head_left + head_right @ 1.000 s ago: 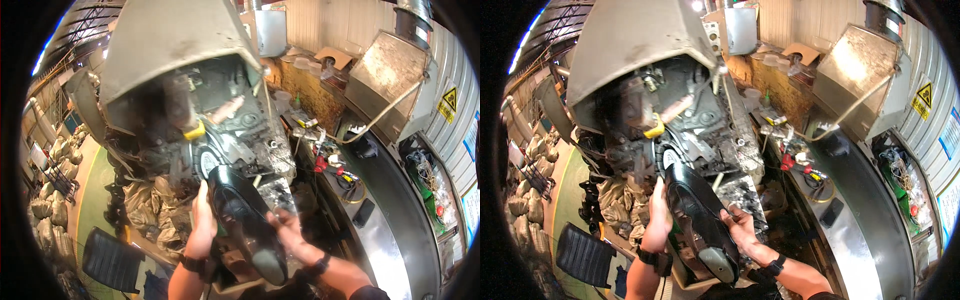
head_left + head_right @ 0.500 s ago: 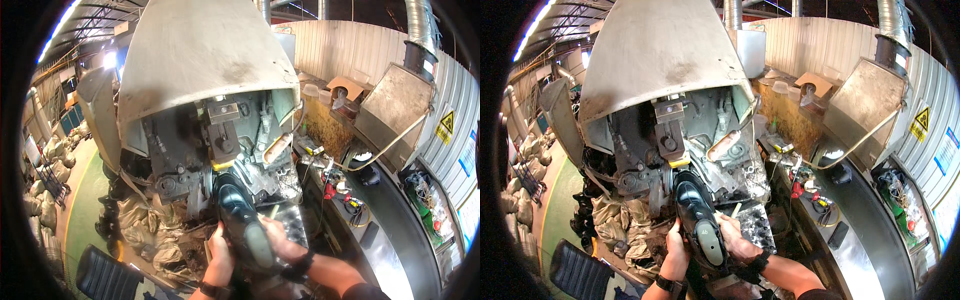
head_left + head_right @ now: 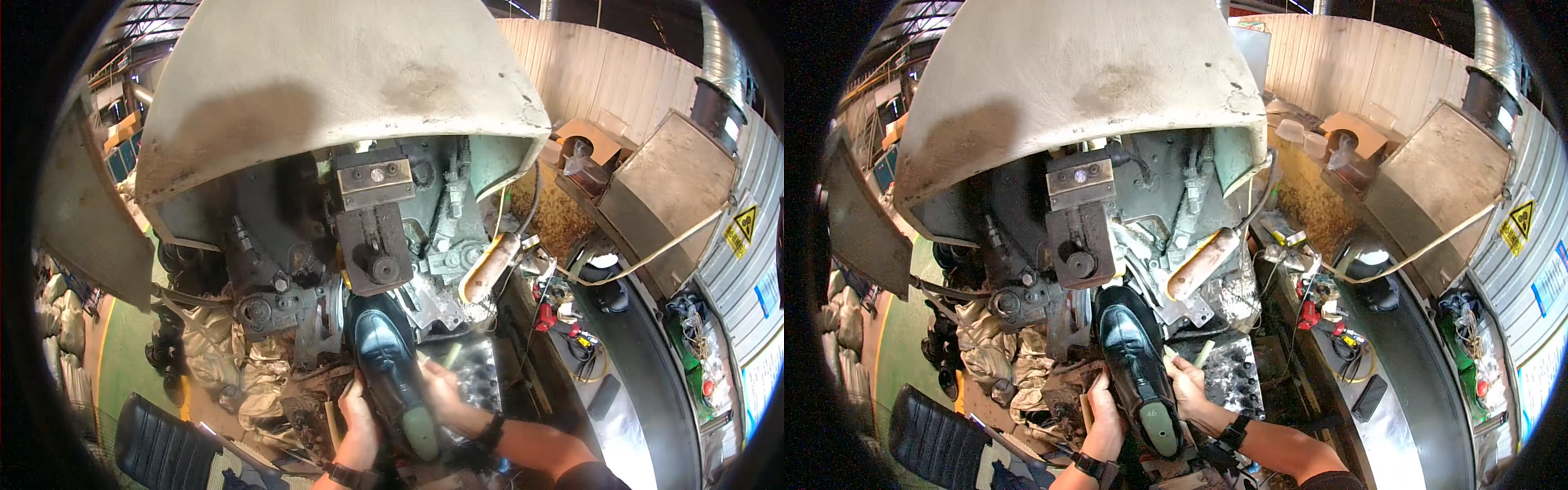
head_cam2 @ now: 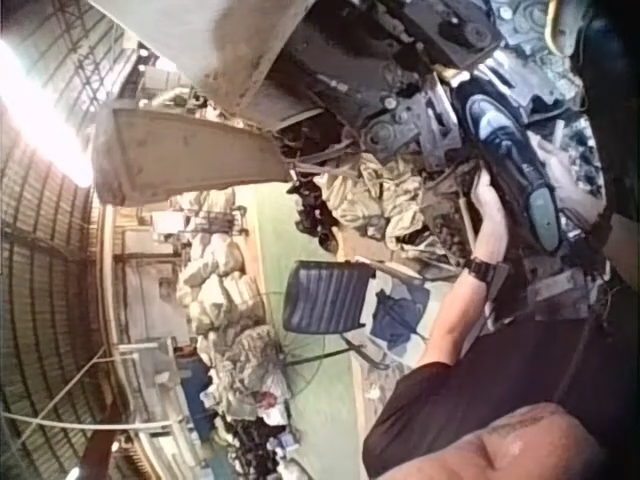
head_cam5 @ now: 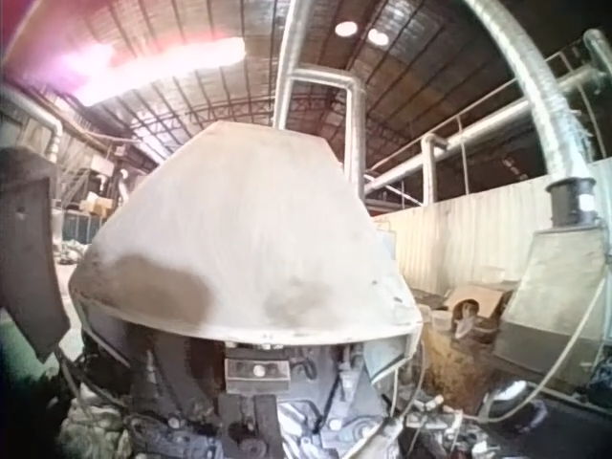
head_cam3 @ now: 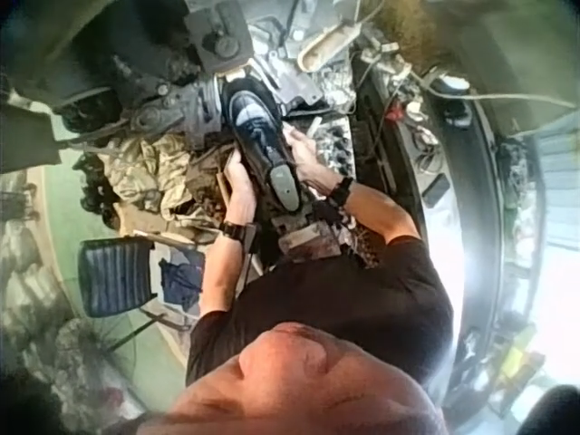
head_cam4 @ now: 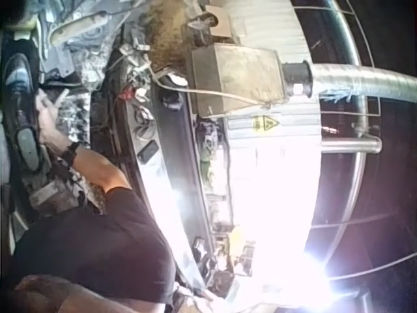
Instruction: Operating a lasting machine to shape and pull shoe uppers over lasts during manufacturing.
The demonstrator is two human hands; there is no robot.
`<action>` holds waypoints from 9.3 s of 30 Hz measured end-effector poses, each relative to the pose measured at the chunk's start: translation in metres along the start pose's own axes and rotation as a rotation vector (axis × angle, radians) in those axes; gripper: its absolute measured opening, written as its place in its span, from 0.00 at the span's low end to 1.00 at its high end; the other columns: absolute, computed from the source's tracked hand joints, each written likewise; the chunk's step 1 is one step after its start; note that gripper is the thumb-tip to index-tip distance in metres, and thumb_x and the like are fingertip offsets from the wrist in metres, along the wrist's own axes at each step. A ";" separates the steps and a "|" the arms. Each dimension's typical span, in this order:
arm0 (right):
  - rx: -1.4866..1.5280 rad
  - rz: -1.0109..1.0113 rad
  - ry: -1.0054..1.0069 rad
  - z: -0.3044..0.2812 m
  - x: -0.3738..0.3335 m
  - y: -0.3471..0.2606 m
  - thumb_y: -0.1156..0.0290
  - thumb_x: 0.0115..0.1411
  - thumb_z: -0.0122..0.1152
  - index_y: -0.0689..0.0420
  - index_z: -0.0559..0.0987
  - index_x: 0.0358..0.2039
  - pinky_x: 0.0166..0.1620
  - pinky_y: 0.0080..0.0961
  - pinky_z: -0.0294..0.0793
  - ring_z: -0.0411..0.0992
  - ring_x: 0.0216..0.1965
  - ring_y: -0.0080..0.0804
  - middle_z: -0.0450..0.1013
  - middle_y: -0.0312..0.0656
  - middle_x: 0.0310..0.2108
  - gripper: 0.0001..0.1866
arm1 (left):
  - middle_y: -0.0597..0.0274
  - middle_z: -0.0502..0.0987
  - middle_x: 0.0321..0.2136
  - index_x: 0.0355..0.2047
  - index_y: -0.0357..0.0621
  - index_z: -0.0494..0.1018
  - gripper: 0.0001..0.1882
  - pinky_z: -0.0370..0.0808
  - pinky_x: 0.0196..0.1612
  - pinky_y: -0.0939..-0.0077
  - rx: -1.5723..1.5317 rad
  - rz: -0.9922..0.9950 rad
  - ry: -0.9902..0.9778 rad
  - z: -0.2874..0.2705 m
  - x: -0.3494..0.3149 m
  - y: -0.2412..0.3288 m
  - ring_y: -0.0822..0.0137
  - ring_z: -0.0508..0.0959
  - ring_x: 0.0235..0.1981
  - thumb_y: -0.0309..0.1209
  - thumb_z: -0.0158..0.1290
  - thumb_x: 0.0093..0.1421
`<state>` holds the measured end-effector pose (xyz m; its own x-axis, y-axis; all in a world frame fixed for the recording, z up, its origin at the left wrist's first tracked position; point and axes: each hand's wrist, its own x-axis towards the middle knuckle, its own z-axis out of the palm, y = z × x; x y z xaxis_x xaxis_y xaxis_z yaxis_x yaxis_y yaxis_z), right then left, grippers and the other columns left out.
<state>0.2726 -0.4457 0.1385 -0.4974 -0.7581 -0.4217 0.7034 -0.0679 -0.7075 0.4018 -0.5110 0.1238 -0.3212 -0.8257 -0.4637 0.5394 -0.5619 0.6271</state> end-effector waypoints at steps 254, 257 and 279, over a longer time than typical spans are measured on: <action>0.790 -0.949 0.750 -0.610 -0.400 -0.128 0.63 0.56 0.74 0.46 0.55 0.71 0.59 0.69 0.70 0.59 0.68 0.49 0.56 0.43 0.68 0.48 | 0.37 0.60 0.63 0.65 0.54 0.61 0.54 0.60 0.66 0.45 2.126 0.667 -1.183 0.496 -0.015 -0.677 0.39 0.58 0.66 0.38 0.74 0.36; 0.691 -0.993 0.704 -0.624 -0.416 -0.106 0.57 0.62 0.68 0.41 0.54 0.72 0.58 0.70 0.70 0.57 0.69 0.49 0.55 0.40 0.69 0.43 | 0.39 0.56 0.64 0.58 0.53 0.70 0.46 0.54 0.66 0.41 1.870 1.131 -1.604 0.471 -0.091 -0.628 0.39 0.55 0.67 0.32 0.70 0.32; 0.442 -0.892 1.335 -0.586 -0.506 -0.032 0.62 0.69 0.59 0.58 0.67 0.67 0.52 0.35 0.75 0.73 0.52 0.31 0.72 0.38 0.55 0.30 | 0.61 0.79 0.46 0.36 0.53 0.79 0.11 0.67 0.48 0.65 0.718 0.447 -2.495 0.206 -0.294 -0.594 0.61 0.78 0.46 0.43 0.61 0.58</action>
<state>0.2042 0.3204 0.0422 -0.6869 0.6522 -0.3208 -0.0570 -0.4884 -0.8708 0.0159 0.0554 0.0165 -0.4059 0.8060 0.4310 0.7484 0.0225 0.6628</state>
